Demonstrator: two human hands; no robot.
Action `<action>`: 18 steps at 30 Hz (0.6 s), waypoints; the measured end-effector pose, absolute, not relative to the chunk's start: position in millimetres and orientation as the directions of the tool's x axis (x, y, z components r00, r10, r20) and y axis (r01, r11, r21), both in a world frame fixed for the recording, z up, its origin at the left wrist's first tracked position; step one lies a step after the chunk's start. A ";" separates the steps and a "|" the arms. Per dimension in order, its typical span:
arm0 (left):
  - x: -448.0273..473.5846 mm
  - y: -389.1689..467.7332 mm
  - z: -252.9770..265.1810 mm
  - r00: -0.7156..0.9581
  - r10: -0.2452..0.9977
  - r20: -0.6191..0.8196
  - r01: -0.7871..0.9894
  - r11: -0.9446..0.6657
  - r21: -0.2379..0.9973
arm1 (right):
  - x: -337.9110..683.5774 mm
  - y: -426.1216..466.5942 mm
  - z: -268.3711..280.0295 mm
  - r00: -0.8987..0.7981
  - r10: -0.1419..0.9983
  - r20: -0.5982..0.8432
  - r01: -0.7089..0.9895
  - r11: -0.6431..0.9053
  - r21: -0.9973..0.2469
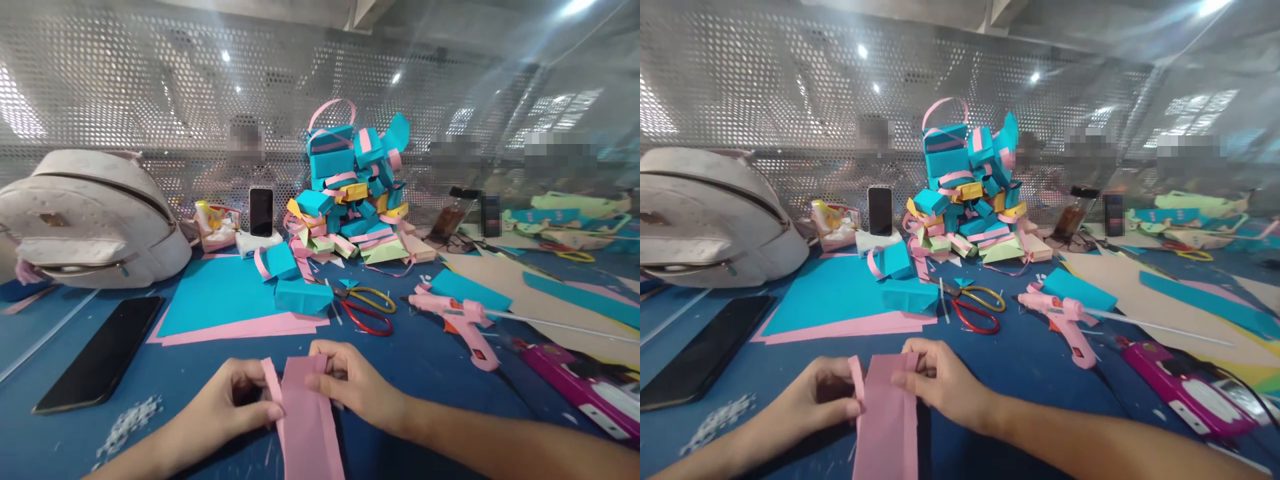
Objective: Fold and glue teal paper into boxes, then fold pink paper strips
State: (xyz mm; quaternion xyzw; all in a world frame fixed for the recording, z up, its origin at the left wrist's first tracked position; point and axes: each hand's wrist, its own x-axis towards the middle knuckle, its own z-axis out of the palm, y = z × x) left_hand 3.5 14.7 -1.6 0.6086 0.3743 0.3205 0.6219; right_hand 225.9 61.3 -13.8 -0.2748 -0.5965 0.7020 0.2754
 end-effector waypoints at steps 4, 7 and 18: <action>2.5 12.9 -3.9 0.530 0.845 -0.070 0.060 0.045 0.997 | 225.5 58.3 -12.3 -0.749 0.662 -0.030 -0.088 -0.145 -0.985; 1.8 12.1 -6.7 0.518 0.851 -0.082 0.056 0.062 0.997 | 225.5 56.2 -10.7 -0.805 0.594 -0.004 -0.081 -0.116 -0.990; 2.2 12.0 -5.4 0.477 0.875 -0.077 0.086 0.041 0.995 | 226.9 56.0 -13.3 -0.785 0.619 -0.011 -0.044 -0.074 -0.996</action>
